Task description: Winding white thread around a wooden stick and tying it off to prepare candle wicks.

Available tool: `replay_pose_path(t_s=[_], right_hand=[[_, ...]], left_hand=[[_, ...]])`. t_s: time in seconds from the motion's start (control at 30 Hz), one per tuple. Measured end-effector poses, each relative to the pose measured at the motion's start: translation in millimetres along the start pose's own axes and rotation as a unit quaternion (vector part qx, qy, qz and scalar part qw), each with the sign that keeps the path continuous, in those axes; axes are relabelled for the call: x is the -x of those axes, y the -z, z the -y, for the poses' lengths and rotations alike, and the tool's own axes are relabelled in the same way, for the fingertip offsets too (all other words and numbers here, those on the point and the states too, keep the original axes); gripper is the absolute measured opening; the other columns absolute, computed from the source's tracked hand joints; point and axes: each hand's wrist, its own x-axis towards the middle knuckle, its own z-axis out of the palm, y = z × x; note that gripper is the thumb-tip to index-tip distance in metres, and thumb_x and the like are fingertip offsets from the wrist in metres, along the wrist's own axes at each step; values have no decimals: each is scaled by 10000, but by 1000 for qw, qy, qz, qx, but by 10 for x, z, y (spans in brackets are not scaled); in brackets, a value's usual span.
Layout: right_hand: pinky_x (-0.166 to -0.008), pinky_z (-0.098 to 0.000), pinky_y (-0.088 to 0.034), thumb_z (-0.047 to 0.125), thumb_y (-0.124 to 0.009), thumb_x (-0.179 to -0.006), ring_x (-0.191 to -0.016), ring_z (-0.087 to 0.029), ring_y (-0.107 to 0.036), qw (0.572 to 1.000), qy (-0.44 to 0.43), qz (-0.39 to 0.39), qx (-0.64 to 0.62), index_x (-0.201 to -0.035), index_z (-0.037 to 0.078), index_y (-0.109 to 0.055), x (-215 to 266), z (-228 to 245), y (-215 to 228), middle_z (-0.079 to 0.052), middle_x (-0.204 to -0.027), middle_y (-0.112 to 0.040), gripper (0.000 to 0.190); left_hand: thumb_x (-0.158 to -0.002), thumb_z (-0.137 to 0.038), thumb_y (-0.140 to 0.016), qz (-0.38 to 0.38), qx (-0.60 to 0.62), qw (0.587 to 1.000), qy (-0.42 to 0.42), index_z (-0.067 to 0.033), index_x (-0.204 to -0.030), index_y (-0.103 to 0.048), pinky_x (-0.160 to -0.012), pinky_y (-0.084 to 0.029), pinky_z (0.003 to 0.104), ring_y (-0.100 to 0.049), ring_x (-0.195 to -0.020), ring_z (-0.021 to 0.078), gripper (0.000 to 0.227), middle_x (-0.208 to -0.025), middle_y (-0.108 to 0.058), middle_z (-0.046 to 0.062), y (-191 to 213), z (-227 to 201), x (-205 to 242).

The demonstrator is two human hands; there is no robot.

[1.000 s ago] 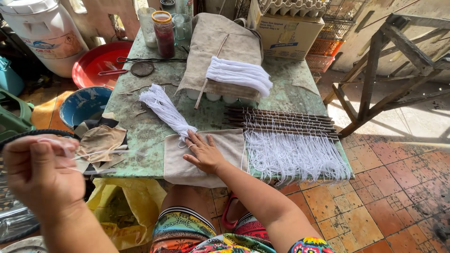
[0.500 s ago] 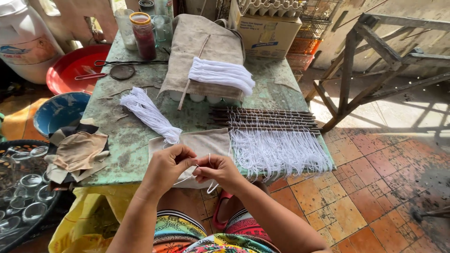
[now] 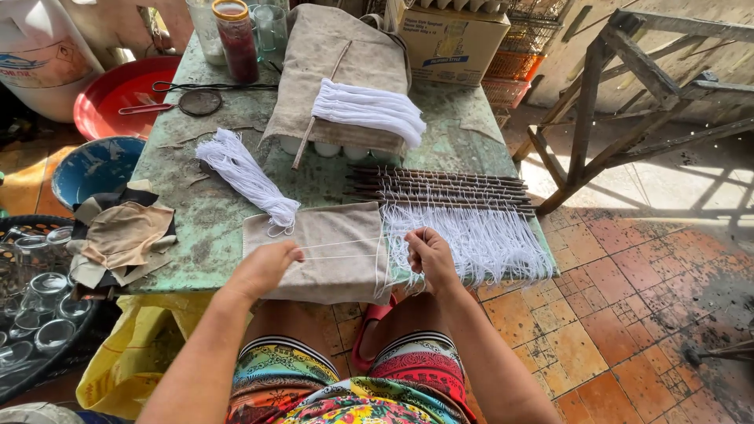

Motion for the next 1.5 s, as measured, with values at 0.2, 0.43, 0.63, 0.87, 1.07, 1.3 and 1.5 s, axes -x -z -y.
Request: replay_pose_path(t_s=[0.2, 0.43, 0.63, 0.87, 1.07, 1.3, 1.5], right_hand=[[-346, -216, -455, 209, -654, -997, -445, -147, -593, 994, -81, -40, 60, -986, 41, -618, -157, -429, 290, -50, -590, -549, 173], [-362, -222, -490, 235, -648, -998, -466, -154, -626, 992, -95, -50, 59, -1012, 71, -607, -165, -396, 259, -49, -602, -571, 169], [-365, -235, -513, 252, -667, -996, -470, -161, -640, 993, -88, -46, 59, -1028, 73, -613, -166, -446, 289, -54, -610, -584, 190], [-415, -236, -559, 253, -692, -984, -496, -159, -664, 993, -74, -27, 91, -1017, 67, -634, -127, -430, 243, -68, -627, -617, 197], [-417, -244, -571, 236, -701, -985, -496, -164, -666, 992, -47, -21, 112, -1000, 42, -651, -97, -465, 209, -86, -635, -627, 201], [-488, -224, -496, 248, -641, -999, -658, -142, -614, 996, -80, -25, -15, -972, 110, -604, 97, -69, 221, -79, -918, -663, 145], [-585, -225, -442, 186, -610, -1002, -816, -147, -575, 991, -38, 38, -125, -1025, 93, -592, 405, 533, -6, -54, -1038, -637, 98]], left_hand=[[-1023, -470, -505, -52, -193, 976, 87, -220, -1107, -748, -936, -578, 495, -730, -1060, 360, 359, -1054, -782, 110, 141, 718, -236], [-937, -418, -678, -192, -207, 959, -25, -324, -973, -747, -831, -633, 443, -728, -939, 293, 122, -937, -658, -6, -166, 567, -215], [-912, -399, -685, -201, -272, 940, -52, -286, -902, -694, -795, -635, 400, -695, -948, 235, 114, -915, -613, -22, -432, 616, -414], [-904, -366, -686, -115, -210, 971, 17, -242, -892, -727, -841, -620, 473, -723, -967, 306, 131, -979, -659, -2, -160, 495, -115], [-853, -382, -723, -181, -262, 948, 6, -257, -777, -708, -772, -635, 415, -728, -884, 267, 147, -882, -613, -26, -370, 669, -138], [-806, -334, -689, -276, -284, 916, -66, -224, -722, -637, -725, -610, 410, -688, -888, 269, 148, -941, -572, -13, -496, 838, -180], [-829, -306, -702, -316, -208, 918, -118, -219, -771, -658, -818, -605, 461, -680, -1044, 318, 114, -1100, -584, 6, -200, 771, -72]])
